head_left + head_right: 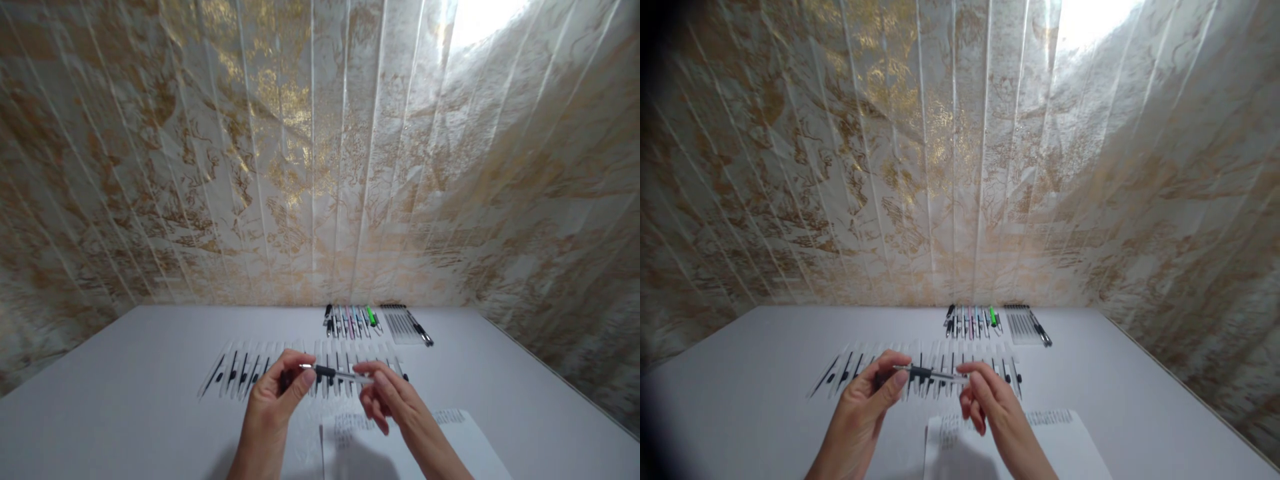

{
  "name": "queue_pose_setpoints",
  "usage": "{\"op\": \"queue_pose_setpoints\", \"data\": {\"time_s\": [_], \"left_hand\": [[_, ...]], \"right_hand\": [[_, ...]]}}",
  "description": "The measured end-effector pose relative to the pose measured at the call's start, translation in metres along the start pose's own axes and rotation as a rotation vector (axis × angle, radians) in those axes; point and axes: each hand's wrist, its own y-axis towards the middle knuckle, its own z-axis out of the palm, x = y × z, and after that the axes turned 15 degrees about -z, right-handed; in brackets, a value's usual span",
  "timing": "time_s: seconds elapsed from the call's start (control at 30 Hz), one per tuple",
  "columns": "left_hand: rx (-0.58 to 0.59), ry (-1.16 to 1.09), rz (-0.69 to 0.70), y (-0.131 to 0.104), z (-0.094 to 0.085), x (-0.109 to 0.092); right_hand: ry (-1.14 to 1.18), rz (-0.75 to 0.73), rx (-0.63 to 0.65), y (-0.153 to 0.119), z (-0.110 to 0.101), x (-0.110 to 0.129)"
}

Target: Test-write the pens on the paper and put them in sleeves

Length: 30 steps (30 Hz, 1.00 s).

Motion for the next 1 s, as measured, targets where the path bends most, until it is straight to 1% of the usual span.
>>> {"op": "queue_pose_setpoints", "data": {"time_s": [0.07, 0.1, 0.2, 0.27, 0.4, 0.47, 0.53, 0.63, 0.67, 0.7, 0.77, 0.83, 0.87, 0.9, 0.93, 1.0], "left_hand": [[-0.024, -0.029, -0.04, 0.001, 0.0, -0.001], [-0.031, -0.034, -0.054, 0.001, 0.0, -0.001], [-0.035, -0.041, -0.084, -0.002, 0.004, -0.001], [-0.031, -0.049, -0.101, -0.004, 0.006, -0.001], [-0.043, -0.06, -0.099, -0.005, 0.008, 0.0], [-0.054, -0.058, -0.09, -0.005, 0.009, -0.001], [-0.048, -0.036, -0.071, -0.007, 0.01, -0.001], [0.014, 0.025, -0.048, -0.01, 0.013, 0.003], [0.045, 0.05, -0.054, -0.011, 0.015, 0.007], [0.082, 0.074, -0.07, -0.012, 0.016, 0.011], [0.181, 0.12, -0.116, -0.012, 0.015, 0.023], [0.277, 0.196, -0.128, -0.012, 0.011, 0.038], [0.297, 0.264, -0.09, -0.012, 0.006, 0.047], [0.295, 0.358, -0.006, -0.013, 0.001, 0.057], [0.283, 0.478, 0.114, -0.013, -0.005, 0.068], [0.275, 0.731, 0.419, -0.017, -0.018, 0.092]], "right_hand": [[-0.011, -0.066, 0.001, 0.002, -0.004, 0.003], [-0.038, -0.066, 0.007, 0.002, -0.005, 0.004], [-0.139, 0.016, 0.023, 0.002, -0.01, 0.008], [-0.168, 0.026, 0.031, 0.001, -0.011, 0.012], [-0.2, -0.103, 0.013, -0.002, -0.01, 0.024], [-0.207, -0.092, 0.01, -0.002, -0.011, 0.029], [-0.135, -0.047, -0.025, -0.002, -0.011, 0.031], [0.162, -0.008, -0.143, -0.003, -0.004, 0.031], [0.261, 0.0, -0.164, -0.004, 0.001, 0.031], [0.333, 0.014, -0.157, -0.006, 0.007, 0.03], [0.352, 0.047, -0.092, -0.01, 0.017, 0.027], [0.267, 0.051, -0.069, -0.015, 0.022, 0.024], [0.217, 0.041, -0.089, -0.018, 0.022, 0.023], [0.171, 0.024, -0.123, -0.021, 0.02, 0.021], [0.128, 0.011, -0.153, -0.024, 0.017, 0.02], [0.019, 0.025, -0.163, -0.03, 0.01, 0.015]]}}
